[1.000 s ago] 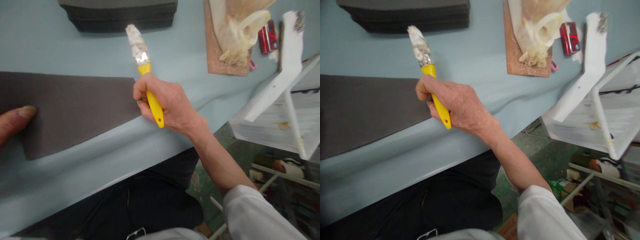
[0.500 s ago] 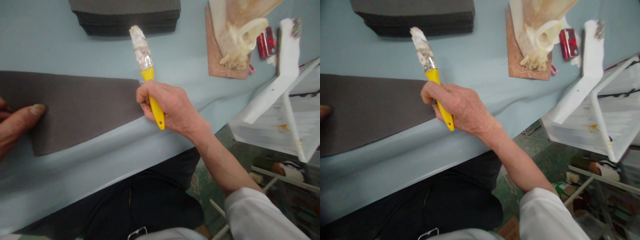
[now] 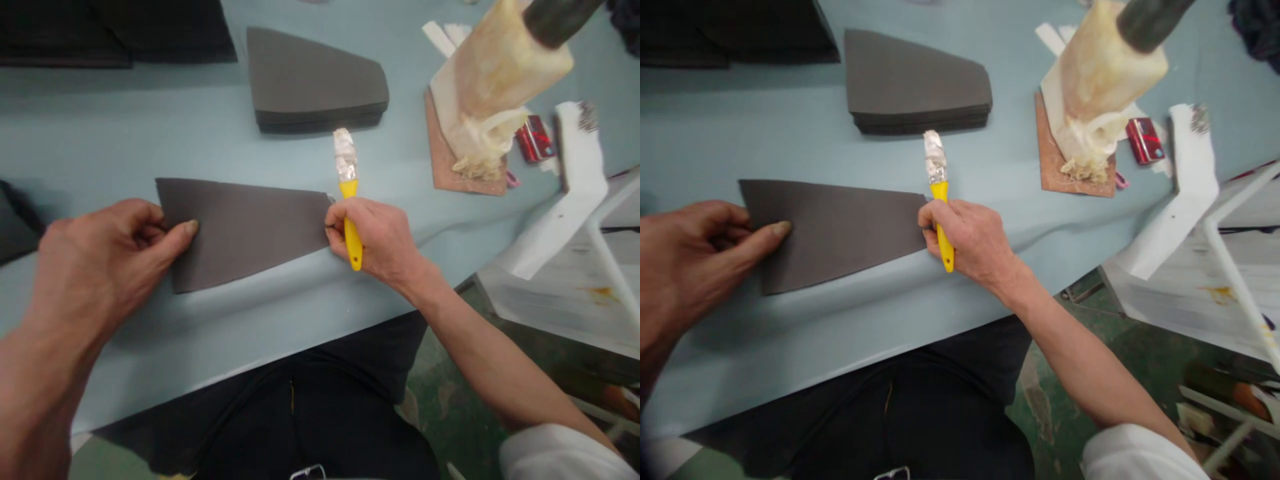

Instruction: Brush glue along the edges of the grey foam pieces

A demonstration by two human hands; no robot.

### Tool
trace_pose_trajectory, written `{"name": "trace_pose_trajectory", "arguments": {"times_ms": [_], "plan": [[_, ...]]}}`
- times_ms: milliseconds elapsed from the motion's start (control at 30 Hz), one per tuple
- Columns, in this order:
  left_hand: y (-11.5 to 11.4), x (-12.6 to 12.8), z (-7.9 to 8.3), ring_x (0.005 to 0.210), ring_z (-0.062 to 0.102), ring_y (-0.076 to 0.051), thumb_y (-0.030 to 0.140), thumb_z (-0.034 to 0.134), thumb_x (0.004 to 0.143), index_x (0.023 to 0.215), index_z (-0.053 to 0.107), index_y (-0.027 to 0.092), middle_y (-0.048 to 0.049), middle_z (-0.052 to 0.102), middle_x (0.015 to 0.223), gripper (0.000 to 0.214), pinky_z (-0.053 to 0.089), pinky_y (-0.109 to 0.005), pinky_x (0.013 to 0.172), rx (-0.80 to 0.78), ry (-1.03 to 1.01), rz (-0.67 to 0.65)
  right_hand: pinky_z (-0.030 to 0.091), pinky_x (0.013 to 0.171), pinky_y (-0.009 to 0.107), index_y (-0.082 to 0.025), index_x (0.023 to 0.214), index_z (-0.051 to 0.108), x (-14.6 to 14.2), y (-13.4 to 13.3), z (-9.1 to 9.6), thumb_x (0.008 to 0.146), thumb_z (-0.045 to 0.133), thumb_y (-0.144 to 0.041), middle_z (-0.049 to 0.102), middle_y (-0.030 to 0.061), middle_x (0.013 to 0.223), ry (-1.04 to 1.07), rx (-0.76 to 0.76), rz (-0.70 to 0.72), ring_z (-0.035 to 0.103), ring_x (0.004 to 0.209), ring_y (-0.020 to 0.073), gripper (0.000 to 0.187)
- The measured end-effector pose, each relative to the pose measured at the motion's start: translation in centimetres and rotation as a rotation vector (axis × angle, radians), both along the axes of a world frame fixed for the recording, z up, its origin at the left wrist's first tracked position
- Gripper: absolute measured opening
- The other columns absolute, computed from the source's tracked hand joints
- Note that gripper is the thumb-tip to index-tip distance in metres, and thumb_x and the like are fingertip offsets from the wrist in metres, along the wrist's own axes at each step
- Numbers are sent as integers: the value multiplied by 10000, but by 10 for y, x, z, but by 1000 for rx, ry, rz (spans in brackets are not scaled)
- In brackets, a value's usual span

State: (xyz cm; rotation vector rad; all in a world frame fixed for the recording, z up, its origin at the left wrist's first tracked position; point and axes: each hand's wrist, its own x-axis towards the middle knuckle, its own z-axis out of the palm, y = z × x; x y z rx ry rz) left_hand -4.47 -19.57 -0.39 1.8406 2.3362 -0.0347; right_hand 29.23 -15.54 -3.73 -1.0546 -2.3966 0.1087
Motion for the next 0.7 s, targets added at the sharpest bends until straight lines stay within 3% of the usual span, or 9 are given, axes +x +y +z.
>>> {"name": "trace_pose_trajectory", "arguments": {"times_ms": [100,267,367,467,567,700], "plan": [[1,10,8,769,561,-187,663,410,897,864,623,214,-22,661,830,498,339,-288,726,50,-49,5,454,664,292,-225,939,664,-1,-2,-5,904,596,-211,718,0,782,1,110,-73,647,697,168,78],[1,13,14,824,593,-221,618,431,933,943,645,208,-50,711,926,463,323,-304,726,-8,-106,-18,495,681,328,-239,933,660,-5,-6,-7,911,627,-201,764,23,810,-50,323,-126,665,725,203,55],[2,13,16,843,604,-223,591,454,960,951,642,206,-61,738,972,428,313,-308,724,-21,-133,-37,548,733,338,-238,983,652,-6,-4,-3,946,607,-127,836,43,1010,-52,378,6,701,785,204,125],[1,13,17,866,633,-243,566,473,971,971,654,210,-72,760,994,399,314,-324,721,-22,-144,-45,593,832,335,-242,1010,649,-4,-1,-1,981,573,-78,845,49,1130,-47,340,166,759,938,202,184],[0,13,16,891,672,-266,555,479,982,976,666,216,-79,776,1002,387,335,-338,718,-11,-156,-47,604,898,328,-252,1022,674,0,3,-1,1025,551,-96,843,47,1158,-74,262,258,780,1038,189,198],[1,11,12,895,710,-284,533,537,957,932,676,236,-78,788,964,328,356,-351,693,16,-157,-19,603,823,290,-234,998,684,1,5,0,1042,536,-100,842,46,1118,-102,287,309,791,957,177,204]]}}
